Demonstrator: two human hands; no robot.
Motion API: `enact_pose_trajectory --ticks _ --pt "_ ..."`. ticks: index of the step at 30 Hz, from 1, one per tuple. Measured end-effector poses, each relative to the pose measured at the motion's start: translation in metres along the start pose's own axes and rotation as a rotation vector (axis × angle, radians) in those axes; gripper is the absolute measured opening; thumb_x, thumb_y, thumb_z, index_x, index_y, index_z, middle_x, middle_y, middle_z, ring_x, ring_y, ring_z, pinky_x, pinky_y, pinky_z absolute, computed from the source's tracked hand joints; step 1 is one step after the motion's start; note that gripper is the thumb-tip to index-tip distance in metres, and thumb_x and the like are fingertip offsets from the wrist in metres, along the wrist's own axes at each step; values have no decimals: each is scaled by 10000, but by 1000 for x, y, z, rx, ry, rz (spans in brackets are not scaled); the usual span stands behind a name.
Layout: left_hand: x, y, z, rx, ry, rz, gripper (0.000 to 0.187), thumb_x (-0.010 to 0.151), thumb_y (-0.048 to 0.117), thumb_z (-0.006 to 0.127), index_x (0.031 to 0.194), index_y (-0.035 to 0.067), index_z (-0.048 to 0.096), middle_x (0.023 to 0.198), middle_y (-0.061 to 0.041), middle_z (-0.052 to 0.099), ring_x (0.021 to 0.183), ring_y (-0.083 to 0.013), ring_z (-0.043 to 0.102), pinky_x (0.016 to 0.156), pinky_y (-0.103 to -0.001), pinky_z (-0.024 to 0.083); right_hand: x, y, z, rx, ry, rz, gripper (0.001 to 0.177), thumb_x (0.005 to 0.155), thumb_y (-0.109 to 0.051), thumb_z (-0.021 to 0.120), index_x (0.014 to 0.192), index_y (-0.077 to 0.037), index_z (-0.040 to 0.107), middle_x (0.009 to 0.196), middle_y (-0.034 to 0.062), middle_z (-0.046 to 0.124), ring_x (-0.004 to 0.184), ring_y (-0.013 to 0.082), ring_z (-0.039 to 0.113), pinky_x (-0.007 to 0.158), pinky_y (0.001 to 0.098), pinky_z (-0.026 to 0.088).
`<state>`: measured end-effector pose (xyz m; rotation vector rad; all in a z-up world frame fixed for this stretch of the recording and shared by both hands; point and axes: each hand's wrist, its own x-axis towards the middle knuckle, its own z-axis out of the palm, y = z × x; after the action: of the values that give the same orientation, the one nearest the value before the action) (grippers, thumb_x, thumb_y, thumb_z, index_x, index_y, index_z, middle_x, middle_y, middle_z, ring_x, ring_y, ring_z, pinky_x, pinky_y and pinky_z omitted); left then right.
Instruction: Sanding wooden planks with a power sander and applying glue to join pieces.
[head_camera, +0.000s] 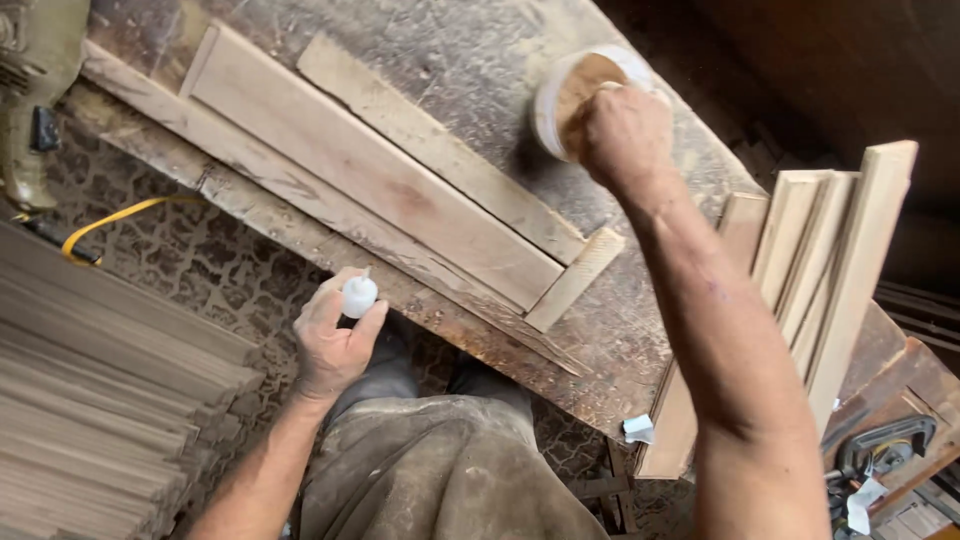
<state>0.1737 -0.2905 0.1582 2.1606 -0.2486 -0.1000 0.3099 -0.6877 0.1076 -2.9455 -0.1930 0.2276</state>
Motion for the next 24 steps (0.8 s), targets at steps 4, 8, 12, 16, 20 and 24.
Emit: enact_pose_trajectory --ticks 4,8,12,16,20,24 --pt "-10 -28 -21 -11 24 -86 328 894 76 806 1154 -37 640 1173 -166 705 1015 -264 713 897 -356 578 7 -2 13 -138 -210 52 194 947 -234 720 783 -159 791 748 92 654 723 236 607 655 403 498" --pt "10 -46 -33 -7 -27 -67 355 896 92 811 1178 -42 641 1158 -174 702 1020 -276 709 914 -363 570 -5 -15 -4 -90 97 37 228 1019 -242 735 803 -178 768 803 20 661 778 194 580 666 352 479" --pt "32 -56 -36 -29 -144 -54 357 909 118 817 1185 -43 658 1099 -168 709 993 -276 707 912 -368 569 -69 -35 -15 237 387 126 64 1096 -170 738 1046 -129 739 987 33 711 878 161 636 761 346 484" --pt "77 -47 -18 -58 -226 20 370 917 122 814 1200 -59 659 1109 -181 708 997 -278 709 911 -373 573 -168 -79 55 279 490 127 69 1070 -146 702 1003 -144 685 915 37 701 825 145 618 737 306 480" --pt "107 -41 41 -169 -308 270 288 952 111 801 1136 -58 658 1171 -225 704 1045 -295 730 886 -371 617 -227 -130 106 270 459 347 103 998 -216 729 1055 -137 696 956 37 692 886 163 629 789 333 516" --pt "108 -68 120 -229 -308 456 259 976 141 848 972 -6 635 1108 -235 726 933 -264 751 797 -357 650 -238 -153 121 212 485 405 275 1092 -200 697 1356 -153 640 1337 87 659 1287 271 593 1085 432 506"
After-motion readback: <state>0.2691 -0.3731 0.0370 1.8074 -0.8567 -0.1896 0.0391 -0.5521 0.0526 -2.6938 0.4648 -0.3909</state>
